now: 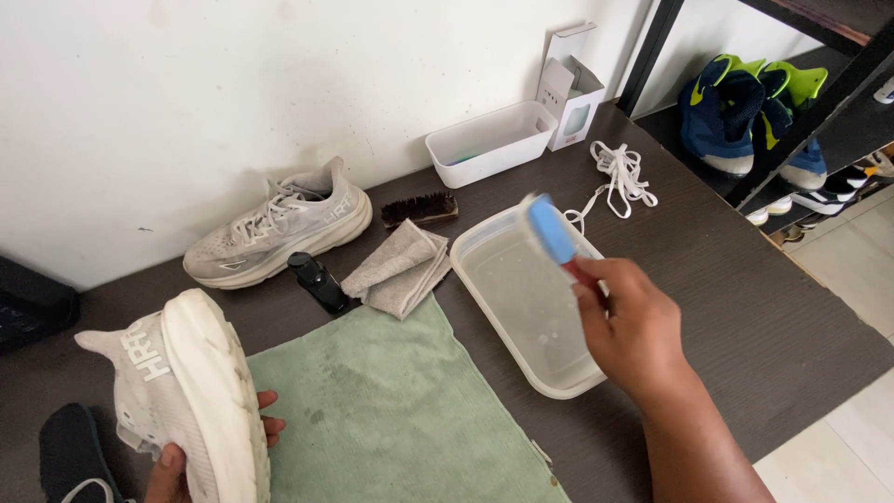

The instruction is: The person scrubs a white sneaker with a brush and cleaning solution, then wipes it with a cloth. The person handles the shoe, brush, and cloth while working at a table with cleaning supplies.

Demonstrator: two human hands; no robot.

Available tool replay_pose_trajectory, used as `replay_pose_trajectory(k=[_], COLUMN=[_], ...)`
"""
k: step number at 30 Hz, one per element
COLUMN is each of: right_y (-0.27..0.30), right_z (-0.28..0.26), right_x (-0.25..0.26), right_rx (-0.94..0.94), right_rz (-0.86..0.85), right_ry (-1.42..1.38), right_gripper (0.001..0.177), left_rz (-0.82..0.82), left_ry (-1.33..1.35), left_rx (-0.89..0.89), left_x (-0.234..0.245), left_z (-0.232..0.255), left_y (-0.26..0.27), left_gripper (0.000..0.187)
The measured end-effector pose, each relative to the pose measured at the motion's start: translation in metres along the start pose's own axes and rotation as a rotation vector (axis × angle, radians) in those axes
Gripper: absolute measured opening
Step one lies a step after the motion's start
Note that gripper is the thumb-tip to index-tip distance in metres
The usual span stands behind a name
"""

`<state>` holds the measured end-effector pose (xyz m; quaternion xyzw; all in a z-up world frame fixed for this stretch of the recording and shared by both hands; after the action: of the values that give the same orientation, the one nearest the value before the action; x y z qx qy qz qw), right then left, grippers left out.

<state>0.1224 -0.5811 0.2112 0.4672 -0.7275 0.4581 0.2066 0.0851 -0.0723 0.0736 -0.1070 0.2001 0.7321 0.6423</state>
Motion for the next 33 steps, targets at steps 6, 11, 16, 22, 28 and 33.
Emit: replay_pose_trajectory(k=[6,11,16,22,28,33], right_y=[0.000,-0.001,-0.003,0.005,0.012,-0.002], right_z=[0.005,0.010,0.004,0.000,-0.007,0.004], right_x=[-0.003,-0.010,0.001,0.012,0.028,-0.004], right_rx=[-0.033,-0.060,-0.034,0.046,0.089,-0.083], right_rz=[-0.021,-0.102,-0.046,0.149,0.333,-0.091], right_ry=[0.031,0.108,0.031,-0.119,-0.198,0.046], right_gripper=[0.026,0.034,0.031,0.019,0.021,0.029], left_rz=[0.019,-0.066,0.034,0.034,-0.040,-0.023], left_ry=[0.016,0.025,-0.028,-0.013,-0.004,-0.022], left_rx=[0.008,-0.042,0.017,-0.027,-0.053,-0.016], left_x=[-0.014,-0.004,-0.002,-0.008,0.001,-0.002], left_z=[0.006,-0.004,0.000,0.003,-0.003,-0.001], left_y=[0.002,0.000,0.000,0.004,-0.001,0.001], left_gripper=[0.109,0.109,0.110,0.108,0.111,0.110])
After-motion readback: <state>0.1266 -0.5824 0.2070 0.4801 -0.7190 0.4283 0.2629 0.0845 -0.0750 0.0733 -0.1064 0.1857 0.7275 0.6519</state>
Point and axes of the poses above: each hand's wrist, its own y-axis away from the middle knuckle, its own x-axis out of the back of the hand, z = x × y, the point moved 9 cm from there along -y, towards the middle knuckle, and after that the axes turned 4 degrees about -x, right-handed, at the moved point
